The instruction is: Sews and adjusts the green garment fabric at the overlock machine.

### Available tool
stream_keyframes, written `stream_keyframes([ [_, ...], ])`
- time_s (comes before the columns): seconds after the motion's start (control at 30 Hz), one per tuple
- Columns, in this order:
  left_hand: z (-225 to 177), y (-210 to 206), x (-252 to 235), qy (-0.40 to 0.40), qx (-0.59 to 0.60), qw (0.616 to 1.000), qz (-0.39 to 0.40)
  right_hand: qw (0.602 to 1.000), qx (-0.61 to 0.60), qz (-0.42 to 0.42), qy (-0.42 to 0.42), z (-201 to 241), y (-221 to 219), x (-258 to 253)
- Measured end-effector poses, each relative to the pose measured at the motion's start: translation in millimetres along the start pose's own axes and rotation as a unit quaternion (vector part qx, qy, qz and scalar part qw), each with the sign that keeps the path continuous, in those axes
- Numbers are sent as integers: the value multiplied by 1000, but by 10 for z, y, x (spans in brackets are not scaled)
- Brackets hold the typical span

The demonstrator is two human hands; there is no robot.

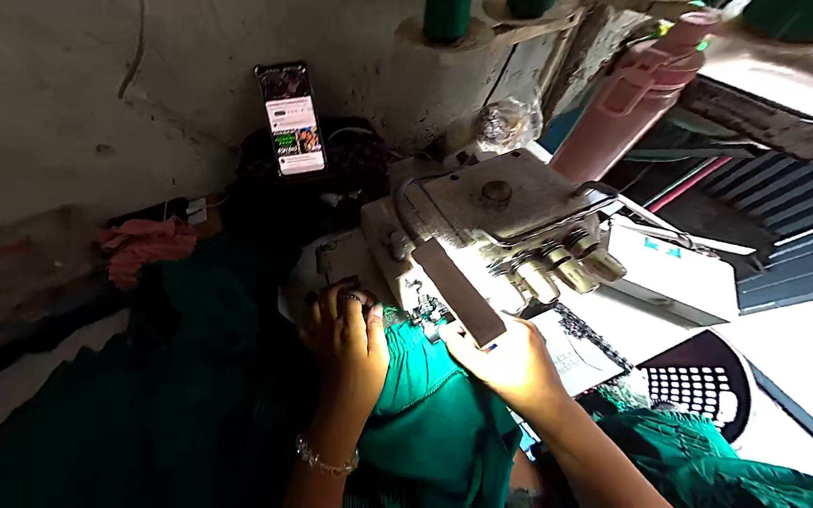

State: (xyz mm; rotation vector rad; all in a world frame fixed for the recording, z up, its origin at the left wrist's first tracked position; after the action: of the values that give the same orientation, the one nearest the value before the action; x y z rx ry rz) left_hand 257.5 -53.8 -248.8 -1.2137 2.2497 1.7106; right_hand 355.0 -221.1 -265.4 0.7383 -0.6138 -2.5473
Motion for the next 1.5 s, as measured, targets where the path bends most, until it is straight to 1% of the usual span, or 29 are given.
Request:
stream_keyframes([
  [0.07, 7, 11, 58, 43, 107, 993, 11, 1000, -13, 5, -7, -34, -7, 0],
  [0.13, 22, -12, 83, 91, 230, 968, 41, 1000, -20, 7, -6, -53, -10, 5],
  [0.17, 34, -22, 75, 108, 268, 955, 59, 1000, -20, 9, -3, -53, -7, 3],
  [0.2, 34, -22, 60, 108, 281, 951, 74, 1000, -19, 9, -1, -49, -4, 1],
  [0.23, 10, -13, 50, 96, 259, 957, 85, 1000, -19, 9, 1, -42, -4, -1],
  [0.27, -41, -1, 45, 72, 200, 974, 83, 1000, -19, 6, 4, -37, -5, 0],
  [0.3, -105, 18, 44, 34, 114, 990, 74, 1000, -17, 6, 6, -34, -6, 3],
  [0.33, -158, 27, 43, -9, 34, 997, 65, 1000, -16, 6, 7, -31, -6, 6],
  [0.37, -188, 39, 31, -40, -15, 996, 76, 1000, -15, 7, 9, -30, -6, 5],
  [0.4, -192, 51, 0, -60, -35, 993, 100, 1000, -12, 6, 10, -33, -7, 3],
  [0.5, -159, 98, -205, -88, -23, 970, 224, 1000, -12, 6, 14, -38, -11, 4],
  [0.6, -139, 96, -483, -66, 0, 926, 372, 1000, -13, 6, 8, -33, -12, 4],
  [0.63, -142, 84, -547, -61, 6, 913, 404, 1000, -10, 6, 7, -31, -11, 4],
  [0.67, -137, 70, -590, -62, 11, 906, 418, 1000, -9, 6, 8, -31, -9, 3],
  [0.7, -120, 64, -617, -60, 9, 907, 416, 1000, -8, 5, 11, -28, -10, 1],
  [0.73, -97, 79, -637, -51, -15, 916, 398, 1000, -7, 5, 14, -25, -9, -3],
  [0.77, -57, 107, -655, -38, -55, 928, 366, 1000, -6, 6, 18, -23, -4, -11],
  [0.83, 96, 169, -680, -26, -147, 952, 268, 1000, -4, 7, 21, -15, 5, -14],
  [0.87, 168, 202, -680, -27, -171, 958, 230, 1000, -5, 7, 22, -13, 5, -10],
  [0.9, 212, 227, -663, -29, -162, 963, 215, 1000, -4, 7, 23, -13, 4, -9],
  [1.0, 213, 174, -576, -73, -37, 972, 220, 1000, -6, 3, 29, -6, 5, -26],
  [1.1, 119, 73, -509, -108, 0, 972, 208, 999, -10, 12, 32, -13, 12, -20],
  [1.2, 42, 58, -455, -165, -37, 972, 161, 999, 0, 4, 34, 26, 84, 28],
  [1.3, -92, 63, -389, -229, -122, 955, 146, 996, -5, -26, 84, 162, 190, 128],
  [1.43, -174, 53, -414, -265, -168, 939, 144, 988, -104, 17, 110, 297, 179, 224],
  [1.5, -154, 84, -436, -258, -184, 939, 134, 986, -123, 36, 109, 274, 116, 234],
])
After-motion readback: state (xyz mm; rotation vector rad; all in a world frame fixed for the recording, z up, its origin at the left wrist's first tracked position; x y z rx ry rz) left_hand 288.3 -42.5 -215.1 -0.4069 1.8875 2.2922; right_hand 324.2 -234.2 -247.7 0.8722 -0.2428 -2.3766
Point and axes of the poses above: each hand's wrist, its own x-axis away from the middle knuckle, its own y-axis out of the back of the hand, z = x × y, the point moved 4 cm from there along -x, towards the middle knuckle, and after that the axes turned 9 degrees about -x, right-handed, at the moved point
